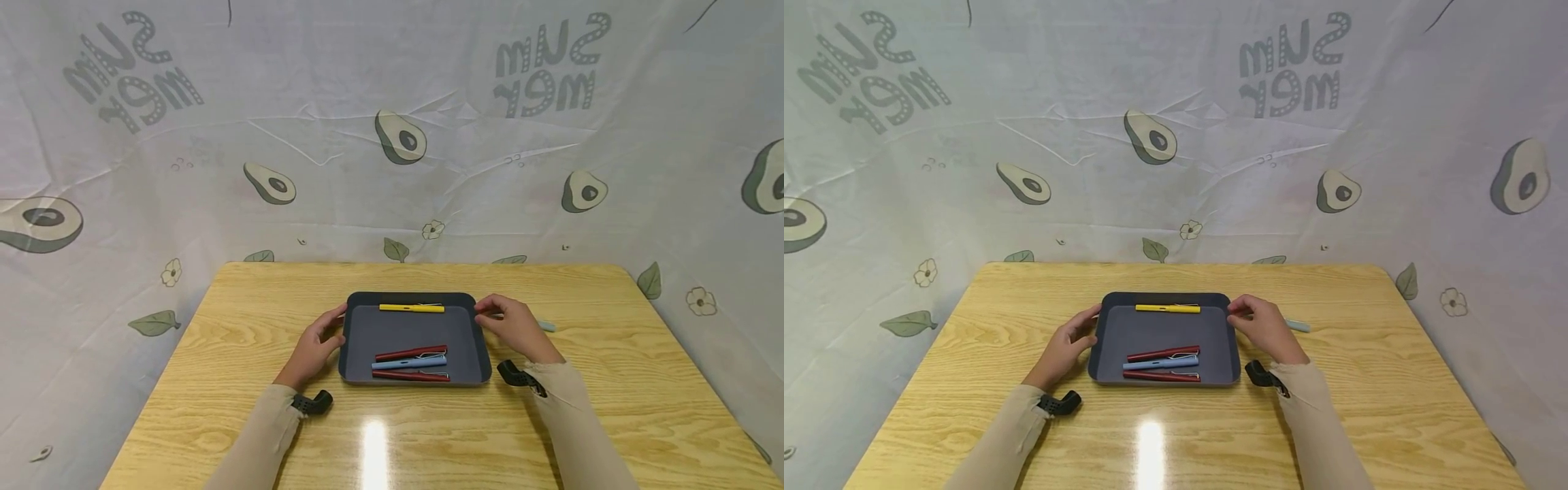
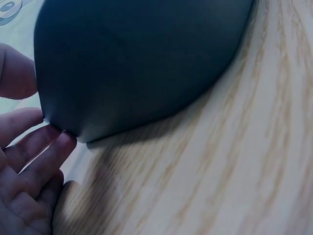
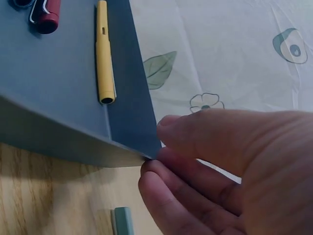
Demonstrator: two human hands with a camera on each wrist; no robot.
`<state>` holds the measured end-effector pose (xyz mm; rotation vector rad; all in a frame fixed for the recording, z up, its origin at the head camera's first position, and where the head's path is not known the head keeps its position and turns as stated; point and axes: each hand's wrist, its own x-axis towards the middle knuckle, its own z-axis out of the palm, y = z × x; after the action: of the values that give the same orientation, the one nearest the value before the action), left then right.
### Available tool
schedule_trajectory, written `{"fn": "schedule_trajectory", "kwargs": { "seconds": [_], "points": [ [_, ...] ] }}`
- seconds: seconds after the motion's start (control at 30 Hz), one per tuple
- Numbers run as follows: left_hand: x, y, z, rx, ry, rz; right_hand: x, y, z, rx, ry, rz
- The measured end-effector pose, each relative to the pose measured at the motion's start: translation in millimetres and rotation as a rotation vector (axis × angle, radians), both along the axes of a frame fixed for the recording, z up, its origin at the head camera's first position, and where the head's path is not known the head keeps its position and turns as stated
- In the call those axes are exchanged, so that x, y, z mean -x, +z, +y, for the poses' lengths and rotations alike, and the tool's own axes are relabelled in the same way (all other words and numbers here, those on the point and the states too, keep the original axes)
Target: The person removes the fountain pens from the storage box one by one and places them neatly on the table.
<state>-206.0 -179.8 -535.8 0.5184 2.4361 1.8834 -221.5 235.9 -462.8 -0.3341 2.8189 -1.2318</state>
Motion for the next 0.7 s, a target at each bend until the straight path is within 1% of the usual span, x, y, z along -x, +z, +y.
{"fn": "schedule_trajectory", "kwargs": {
  "seconds": [0.27,0.53,0.7],
  "points": [
    [0.9,-1.7,-0.8,0.022,-0.003,-0.007,1.9,-2.3,-0.8,-0.021,0.002,0.014],
    [-0.2,2.7,0.2,0.047,0.013,-0.013,2.8,-5.8,-2.2,-0.028,0.000,0.050],
    [-0.1,2.2,0.5,0.042,0.018,-0.019,1.6,-6.1,-3.6,-0.020,-0.015,0.055]
  ]
}}
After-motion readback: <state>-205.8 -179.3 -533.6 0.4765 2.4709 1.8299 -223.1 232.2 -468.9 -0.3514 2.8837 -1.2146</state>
